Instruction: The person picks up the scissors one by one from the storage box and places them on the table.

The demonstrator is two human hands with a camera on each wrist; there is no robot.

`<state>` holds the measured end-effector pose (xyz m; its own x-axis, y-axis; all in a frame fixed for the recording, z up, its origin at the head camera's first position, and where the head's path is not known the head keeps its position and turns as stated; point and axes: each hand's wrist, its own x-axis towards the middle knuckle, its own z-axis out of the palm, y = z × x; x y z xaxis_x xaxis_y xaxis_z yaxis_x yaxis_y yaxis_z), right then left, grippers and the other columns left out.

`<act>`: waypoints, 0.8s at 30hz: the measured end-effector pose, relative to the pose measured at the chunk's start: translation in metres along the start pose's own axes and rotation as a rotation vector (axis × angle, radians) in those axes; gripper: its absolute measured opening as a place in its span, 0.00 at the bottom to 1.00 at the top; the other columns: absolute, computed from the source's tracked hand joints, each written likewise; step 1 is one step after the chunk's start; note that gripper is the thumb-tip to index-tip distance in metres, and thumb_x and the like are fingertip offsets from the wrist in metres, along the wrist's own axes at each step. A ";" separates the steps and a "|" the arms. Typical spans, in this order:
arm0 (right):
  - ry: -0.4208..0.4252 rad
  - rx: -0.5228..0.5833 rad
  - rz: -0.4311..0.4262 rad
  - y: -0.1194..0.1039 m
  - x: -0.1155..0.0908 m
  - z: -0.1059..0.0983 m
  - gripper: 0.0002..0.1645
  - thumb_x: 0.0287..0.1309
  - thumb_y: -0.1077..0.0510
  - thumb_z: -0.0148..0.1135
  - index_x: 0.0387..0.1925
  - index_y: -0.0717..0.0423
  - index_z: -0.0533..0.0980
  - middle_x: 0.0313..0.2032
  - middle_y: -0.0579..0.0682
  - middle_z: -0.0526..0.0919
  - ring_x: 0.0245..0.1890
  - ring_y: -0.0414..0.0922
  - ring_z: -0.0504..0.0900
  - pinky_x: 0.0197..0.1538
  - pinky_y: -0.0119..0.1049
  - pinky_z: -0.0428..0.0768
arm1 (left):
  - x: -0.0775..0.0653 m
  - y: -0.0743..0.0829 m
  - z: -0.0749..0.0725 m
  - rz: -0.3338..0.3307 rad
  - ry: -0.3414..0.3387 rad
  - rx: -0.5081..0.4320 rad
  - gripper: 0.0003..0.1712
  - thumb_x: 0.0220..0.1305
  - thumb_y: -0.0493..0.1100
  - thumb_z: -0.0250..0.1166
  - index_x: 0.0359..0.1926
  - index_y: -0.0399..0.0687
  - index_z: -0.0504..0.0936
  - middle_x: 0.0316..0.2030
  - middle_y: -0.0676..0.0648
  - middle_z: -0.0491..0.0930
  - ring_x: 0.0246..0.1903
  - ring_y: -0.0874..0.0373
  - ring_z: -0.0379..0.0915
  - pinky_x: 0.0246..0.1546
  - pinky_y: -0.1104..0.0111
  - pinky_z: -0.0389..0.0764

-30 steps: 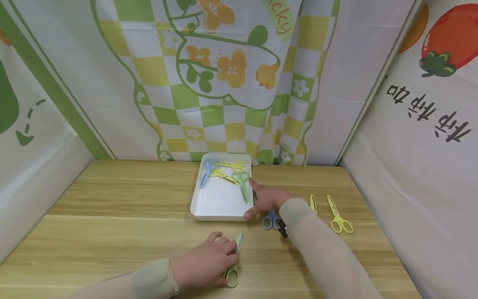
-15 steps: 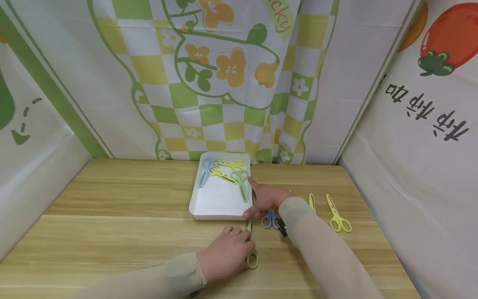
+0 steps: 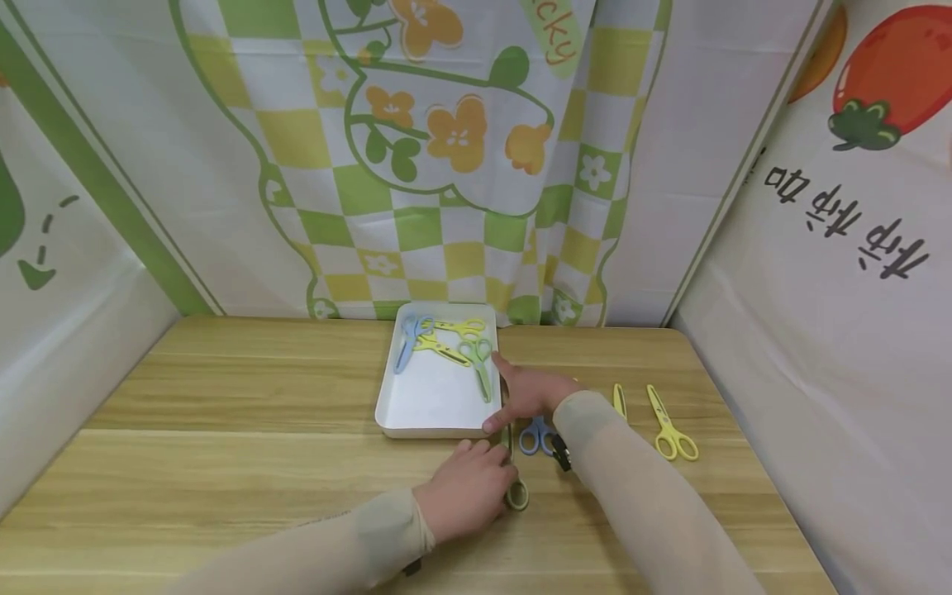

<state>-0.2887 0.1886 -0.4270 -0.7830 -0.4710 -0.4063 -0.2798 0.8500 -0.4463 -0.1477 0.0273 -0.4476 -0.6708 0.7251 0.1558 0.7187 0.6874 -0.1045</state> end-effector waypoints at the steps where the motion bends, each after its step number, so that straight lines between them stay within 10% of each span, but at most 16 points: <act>1: 0.002 0.000 -0.002 0.000 0.000 0.000 0.81 0.43 0.31 0.76 0.79 0.51 0.31 0.76 0.64 0.48 0.73 0.56 0.53 0.70 0.49 0.58 | 0.000 0.000 0.000 -0.002 -0.011 -0.006 0.06 0.58 0.48 0.71 0.37 0.58 0.87 0.31 0.56 0.74 0.30 0.60 0.64 0.28 0.69 0.57; 18: 0.008 -0.021 -0.007 0.000 0.001 0.000 0.80 0.44 0.31 0.76 0.79 0.53 0.31 0.75 0.64 0.49 0.73 0.55 0.55 0.70 0.49 0.58 | 0.004 -0.009 -0.012 0.024 -0.075 -0.071 0.16 0.57 0.62 0.69 0.36 0.57 0.84 0.34 0.56 0.75 0.37 0.59 0.67 0.32 0.68 0.63; 24: 0.004 -0.010 0.003 0.001 0.002 0.000 0.75 0.51 0.38 0.74 0.79 0.51 0.30 0.75 0.63 0.51 0.57 0.52 0.74 0.62 0.47 0.68 | 0.015 -0.036 -0.026 0.072 -0.042 -0.078 0.16 0.68 0.60 0.61 0.40 0.56 0.85 0.38 0.56 0.78 0.39 0.61 0.72 0.33 0.67 0.67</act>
<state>-0.2904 0.1881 -0.4286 -0.7858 -0.4674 -0.4049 -0.2827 0.8539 -0.4369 -0.1782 0.0122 -0.4157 -0.6226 0.7750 0.1086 0.7765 0.6290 -0.0368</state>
